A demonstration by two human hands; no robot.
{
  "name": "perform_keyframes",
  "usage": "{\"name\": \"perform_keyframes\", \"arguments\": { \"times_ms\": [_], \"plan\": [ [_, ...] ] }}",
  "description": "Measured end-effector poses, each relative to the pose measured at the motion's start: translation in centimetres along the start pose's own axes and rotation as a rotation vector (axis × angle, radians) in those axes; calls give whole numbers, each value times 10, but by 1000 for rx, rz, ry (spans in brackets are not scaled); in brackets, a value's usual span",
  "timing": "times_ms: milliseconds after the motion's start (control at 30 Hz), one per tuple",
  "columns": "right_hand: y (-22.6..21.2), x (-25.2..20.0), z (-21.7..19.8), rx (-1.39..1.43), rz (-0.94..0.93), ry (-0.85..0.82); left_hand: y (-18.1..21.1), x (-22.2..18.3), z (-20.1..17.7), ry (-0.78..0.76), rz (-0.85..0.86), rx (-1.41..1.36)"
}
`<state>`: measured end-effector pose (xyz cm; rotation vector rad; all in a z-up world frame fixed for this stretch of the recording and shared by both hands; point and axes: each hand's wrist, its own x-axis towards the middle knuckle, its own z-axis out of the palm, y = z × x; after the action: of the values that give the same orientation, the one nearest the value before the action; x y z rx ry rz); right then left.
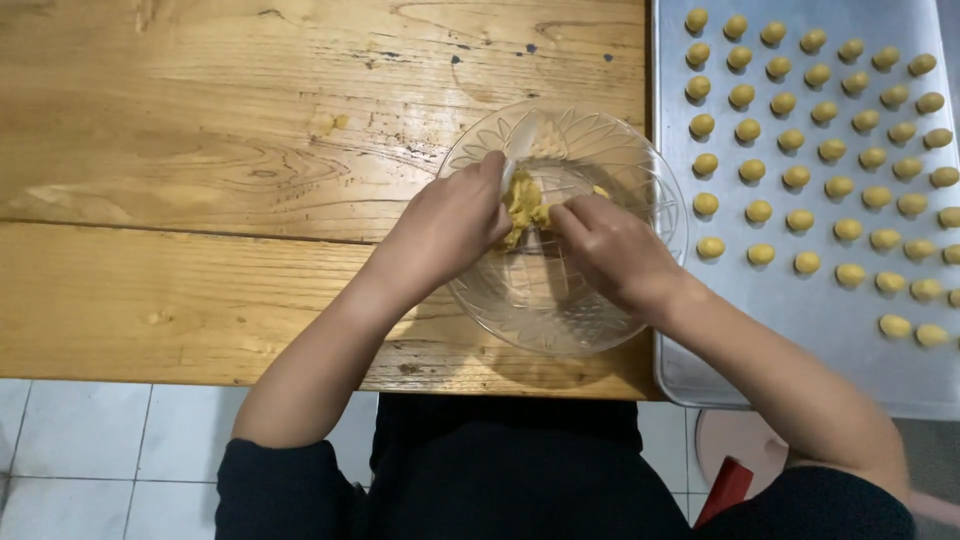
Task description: Rolling small pieces of dough into uniform balls and arranging them on a baking tray.
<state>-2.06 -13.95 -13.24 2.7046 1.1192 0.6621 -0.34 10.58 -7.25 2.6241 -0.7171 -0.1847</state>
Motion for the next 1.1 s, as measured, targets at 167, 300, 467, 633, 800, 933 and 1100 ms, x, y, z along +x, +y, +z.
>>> {"name": "perform_keyframes", "arguments": {
  "times_ms": [167,300,467,633,800,933,1100],
  "plan": [
    [25,27,-56,763,268,-158,4,2,-13,36,27,-260],
    [28,35,-71,1056,435,-186,4,6,-12,76,35,-315],
    [27,36,-49,1050,418,-197,14,5,-13,119,37,-445],
    [38,33,-33,876,318,-149,10,9,-8,97,38,-445],
    [44,24,-9,712,221,-63,15,7,-9,89,47,-462],
    [35,24,-12,322,132,-27,11,9,-11,102,40,-447],
    [34,41,-23,35,31,155,12,8,-13,147,23,-469]
  ]
}}
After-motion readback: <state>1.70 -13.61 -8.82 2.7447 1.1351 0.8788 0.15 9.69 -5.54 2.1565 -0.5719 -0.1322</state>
